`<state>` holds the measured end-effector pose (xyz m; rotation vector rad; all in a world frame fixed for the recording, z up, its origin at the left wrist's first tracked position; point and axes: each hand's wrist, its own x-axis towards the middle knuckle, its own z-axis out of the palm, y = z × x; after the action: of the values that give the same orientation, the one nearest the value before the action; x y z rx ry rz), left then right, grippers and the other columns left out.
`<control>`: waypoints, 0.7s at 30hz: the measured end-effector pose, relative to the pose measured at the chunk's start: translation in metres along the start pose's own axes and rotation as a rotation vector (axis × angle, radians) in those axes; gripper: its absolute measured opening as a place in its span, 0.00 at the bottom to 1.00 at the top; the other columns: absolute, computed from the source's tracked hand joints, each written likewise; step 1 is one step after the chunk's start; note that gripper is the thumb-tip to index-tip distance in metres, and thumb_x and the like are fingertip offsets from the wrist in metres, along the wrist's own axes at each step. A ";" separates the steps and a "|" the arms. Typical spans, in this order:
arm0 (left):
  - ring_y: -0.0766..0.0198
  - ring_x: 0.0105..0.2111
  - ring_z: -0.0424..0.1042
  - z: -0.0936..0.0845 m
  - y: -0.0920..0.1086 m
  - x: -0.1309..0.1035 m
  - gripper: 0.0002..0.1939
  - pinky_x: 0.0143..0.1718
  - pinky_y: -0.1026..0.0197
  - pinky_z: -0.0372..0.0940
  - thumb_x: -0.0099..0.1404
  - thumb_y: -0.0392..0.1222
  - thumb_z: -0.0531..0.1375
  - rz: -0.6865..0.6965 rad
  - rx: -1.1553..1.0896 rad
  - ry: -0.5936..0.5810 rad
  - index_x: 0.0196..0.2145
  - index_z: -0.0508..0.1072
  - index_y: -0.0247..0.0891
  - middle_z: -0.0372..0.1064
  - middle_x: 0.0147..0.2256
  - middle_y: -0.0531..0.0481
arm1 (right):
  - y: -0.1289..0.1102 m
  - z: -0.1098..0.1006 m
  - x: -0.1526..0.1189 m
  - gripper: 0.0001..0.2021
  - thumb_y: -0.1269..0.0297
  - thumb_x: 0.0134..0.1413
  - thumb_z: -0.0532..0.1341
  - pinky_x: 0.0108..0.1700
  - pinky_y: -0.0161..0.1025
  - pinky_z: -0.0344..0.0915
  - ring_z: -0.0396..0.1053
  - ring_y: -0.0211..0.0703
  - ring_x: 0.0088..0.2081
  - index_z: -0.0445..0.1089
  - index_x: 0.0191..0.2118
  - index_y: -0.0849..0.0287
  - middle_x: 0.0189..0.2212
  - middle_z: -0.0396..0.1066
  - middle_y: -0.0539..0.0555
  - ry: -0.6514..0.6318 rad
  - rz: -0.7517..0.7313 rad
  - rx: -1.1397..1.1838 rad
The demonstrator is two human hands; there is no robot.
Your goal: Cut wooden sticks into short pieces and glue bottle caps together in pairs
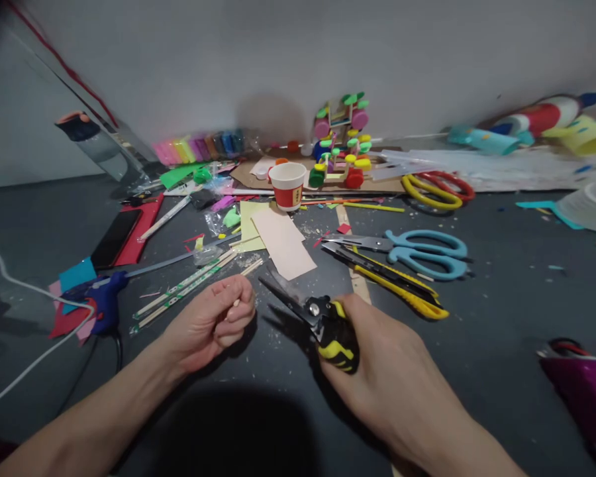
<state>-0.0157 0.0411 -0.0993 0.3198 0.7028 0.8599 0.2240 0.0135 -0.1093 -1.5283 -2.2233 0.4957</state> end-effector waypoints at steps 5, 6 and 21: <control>0.74 0.16 0.61 -0.004 0.004 0.007 0.22 0.10 0.76 0.48 0.74 0.47 0.54 -0.019 -0.135 0.061 0.25 0.68 0.32 0.63 0.21 0.52 | 0.006 0.003 0.000 0.08 0.58 0.53 0.58 0.27 0.40 0.64 0.71 0.48 0.27 0.64 0.37 0.54 0.28 0.71 0.52 -0.010 0.027 -0.102; 0.73 0.17 0.64 -0.004 0.005 0.008 0.24 0.10 0.76 0.50 0.76 0.48 0.48 -0.020 -0.167 0.087 0.26 0.69 0.32 0.64 0.23 0.51 | 0.009 0.003 0.000 0.08 0.57 0.53 0.58 0.27 0.41 0.64 0.71 0.50 0.28 0.64 0.37 0.54 0.29 0.72 0.53 -0.011 0.037 -0.127; 0.79 0.09 0.44 0.005 0.024 -0.004 0.24 0.09 0.74 0.34 0.78 0.45 0.44 0.098 -0.402 0.164 0.26 0.63 0.34 0.44 0.17 0.63 | 0.029 -0.003 0.004 0.26 0.50 0.50 0.66 0.49 0.59 0.72 0.74 0.66 0.49 0.74 0.51 0.64 0.49 0.74 0.68 -0.011 0.015 -0.295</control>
<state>-0.0281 0.0527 -0.0813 -0.0781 0.6514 1.1056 0.2475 0.0277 -0.1204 -1.6875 -2.3776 0.1855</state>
